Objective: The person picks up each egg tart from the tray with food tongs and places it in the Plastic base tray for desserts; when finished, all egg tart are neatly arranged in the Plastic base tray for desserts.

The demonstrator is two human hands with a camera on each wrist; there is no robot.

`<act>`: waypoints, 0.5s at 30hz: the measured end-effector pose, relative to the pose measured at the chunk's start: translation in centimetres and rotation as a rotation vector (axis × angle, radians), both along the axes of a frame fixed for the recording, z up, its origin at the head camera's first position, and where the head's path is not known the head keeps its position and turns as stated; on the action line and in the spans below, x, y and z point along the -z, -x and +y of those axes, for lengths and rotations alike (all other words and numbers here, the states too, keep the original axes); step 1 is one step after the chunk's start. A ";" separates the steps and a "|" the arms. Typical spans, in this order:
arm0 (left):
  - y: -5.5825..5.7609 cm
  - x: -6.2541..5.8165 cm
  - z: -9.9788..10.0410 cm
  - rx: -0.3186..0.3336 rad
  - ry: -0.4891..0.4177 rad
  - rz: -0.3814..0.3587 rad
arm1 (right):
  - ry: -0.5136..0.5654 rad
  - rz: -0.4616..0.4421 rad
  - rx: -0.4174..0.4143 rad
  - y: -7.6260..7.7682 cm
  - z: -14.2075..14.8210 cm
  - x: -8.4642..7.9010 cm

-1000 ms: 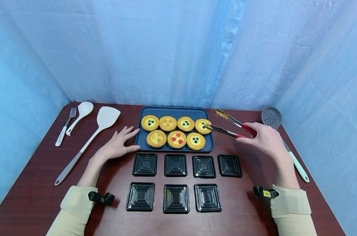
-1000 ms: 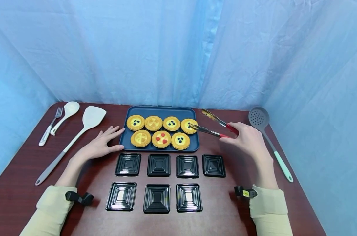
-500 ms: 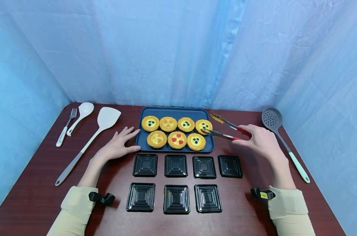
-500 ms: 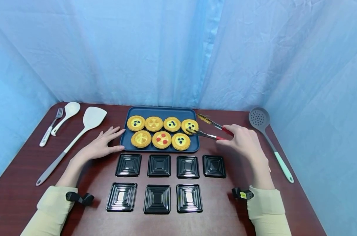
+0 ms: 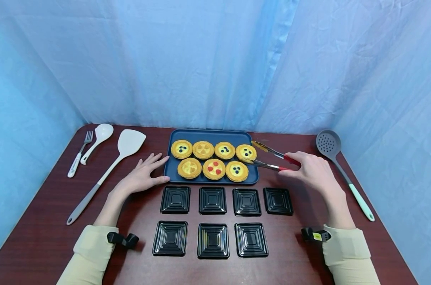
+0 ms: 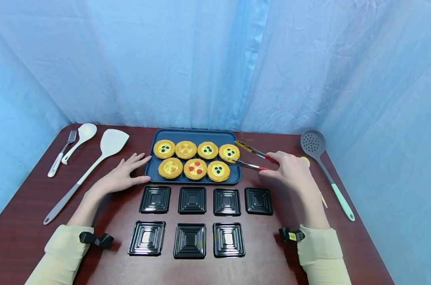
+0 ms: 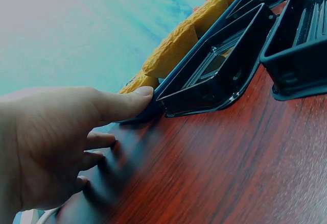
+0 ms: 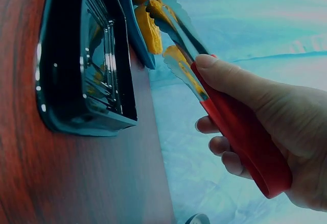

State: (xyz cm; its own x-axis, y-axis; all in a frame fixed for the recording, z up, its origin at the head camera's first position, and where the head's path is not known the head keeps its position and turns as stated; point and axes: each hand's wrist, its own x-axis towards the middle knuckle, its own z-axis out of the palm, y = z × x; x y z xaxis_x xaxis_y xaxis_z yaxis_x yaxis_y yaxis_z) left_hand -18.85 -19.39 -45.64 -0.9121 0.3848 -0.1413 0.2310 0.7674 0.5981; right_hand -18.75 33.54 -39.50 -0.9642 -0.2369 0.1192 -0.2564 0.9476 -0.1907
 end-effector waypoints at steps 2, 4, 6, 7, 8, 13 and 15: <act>0.0 0.0 0.0 0.001 0.001 0.002 | -0.006 0.003 -0.001 0.0 -0.1 0.1; 0.0 0.1 0.0 0.001 0.002 0.004 | -0.015 0.006 -0.003 0.0 -0.1 0.3; 0.0 0.1 -0.1 0.002 0.002 0.006 | -0.024 0.011 -0.005 0.0 -0.2 0.4; 0.0 0.2 -0.1 0.002 0.002 0.007 | -0.027 0.011 -0.006 0.1 -0.3 0.5; 0.0 0.2 -0.1 0.002 0.002 0.008 | -0.030 0.011 -0.007 0.1 -0.3 0.5; 0.0 0.2 0.0 0.002 0.003 0.010 | -0.037 0.007 0.001 0.1 -0.4 0.6; 0.0 0.2 0.0 0.001 0.002 0.009 | -0.039 0.007 0.002 0.1 -0.5 0.6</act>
State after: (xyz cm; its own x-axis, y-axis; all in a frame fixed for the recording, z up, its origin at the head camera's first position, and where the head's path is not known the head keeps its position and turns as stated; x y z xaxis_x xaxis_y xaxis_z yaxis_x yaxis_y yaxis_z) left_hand -18.88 -19.41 -45.80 -0.9130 0.3854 -0.1337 0.2375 0.7685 0.5941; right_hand -18.86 33.06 -40.13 -0.9639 -0.2393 0.1164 -0.2554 0.9549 -0.1516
